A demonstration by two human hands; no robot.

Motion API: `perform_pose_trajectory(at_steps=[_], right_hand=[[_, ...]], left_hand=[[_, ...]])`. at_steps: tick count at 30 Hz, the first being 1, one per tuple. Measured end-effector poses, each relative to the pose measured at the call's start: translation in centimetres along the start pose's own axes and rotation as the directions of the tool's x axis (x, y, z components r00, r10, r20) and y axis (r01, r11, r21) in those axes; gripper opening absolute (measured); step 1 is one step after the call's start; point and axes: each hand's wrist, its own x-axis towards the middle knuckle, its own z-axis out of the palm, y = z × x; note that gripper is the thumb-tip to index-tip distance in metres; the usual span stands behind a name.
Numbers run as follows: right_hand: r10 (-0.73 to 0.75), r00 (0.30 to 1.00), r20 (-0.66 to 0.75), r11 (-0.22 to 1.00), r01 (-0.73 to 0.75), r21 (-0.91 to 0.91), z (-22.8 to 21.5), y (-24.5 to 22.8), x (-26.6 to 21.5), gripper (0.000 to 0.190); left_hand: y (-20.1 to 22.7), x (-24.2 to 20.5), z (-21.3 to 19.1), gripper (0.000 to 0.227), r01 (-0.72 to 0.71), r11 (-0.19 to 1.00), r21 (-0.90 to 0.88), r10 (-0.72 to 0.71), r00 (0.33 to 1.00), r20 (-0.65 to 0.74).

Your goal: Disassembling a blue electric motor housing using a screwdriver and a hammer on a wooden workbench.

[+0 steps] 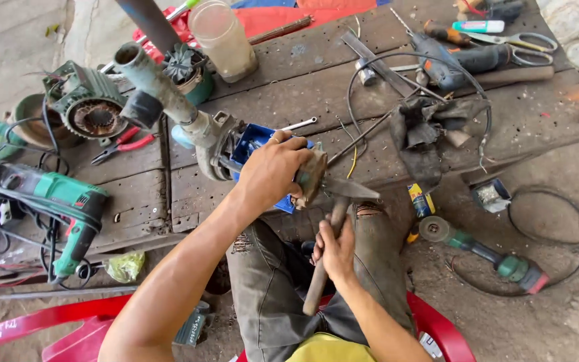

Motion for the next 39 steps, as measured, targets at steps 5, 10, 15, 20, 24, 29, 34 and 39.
perform_pose_trajectory(at_steps=[5, 10, 15, 20, 24, 29, 34, 39], right_hand=[[-0.082, 0.997, 0.011, 0.994, 0.083, -0.065, 0.2, 0.5, -2.3, 0.027], [-0.092, 0.987, 0.133, 0.99, 0.105, -0.095, -0.7, 2.9, -3.6, 0.026], [-0.136, 0.984, 0.114, 0.99, 0.139, -0.016, -0.3, 3.0, -4.0, 0.024], [-0.086, 0.982, 0.171, 0.996, 0.079, 0.047, 0.4, -2.0, -3.5, 0.024], [-0.2, 0.977, 0.079, 0.979, 0.201, -0.01, 0.4, -1.0, 1.2, 0.022], [-0.221, 0.974, 0.044, 0.975, 0.221, -0.014, 0.4, -3.5, 3.1, 0.022], [-0.168, 0.972, 0.162, 0.977, 0.186, -0.103, -0.3, -3.7, 3.1, 0.029], [-0.226, 0.968, 0.109, 0.968, 0.235, -0.086, 0.5, -1.4, -0.2, 0.023]], left_hand=[[-0.4, 0.0, 0.1, 0.061, -0.01, 0.999, -0.031, 0.01, 1.0, -0.017], [-0.4, -0.1, 0.3, 0.066, -0.032, 0.999, -0.027, 0.032, 0.999, 0.005], [-0.9, -0.2, 1.0, 0.066, -0.063, 0.996, -0.065, 0.064, 0.998, 0.003], [-0.9, -0.2, 1.2, 0.078, -0.095, 0.994, -0.053, 0.095, 0.995, -0.005], [-0.7, -0.3, 1.1, 0.072, -0.065, 0.998, -0.028, 0.064, 0.997, -0.033], [-0.5, -0.2, 0.2, 0.071, -0.045, 0.996, -0.073, 0.046, 0.999, 0.008], [-0.3, -0.6, 0.1, 0.073, -0.017, 0.997, -0.073, 0.018, 1.0, 0.02], [-0.6, -0.7, 0.3, 0.075, -0.037, 0.994, -0.099, 0.037, 0.999, -0.003]])
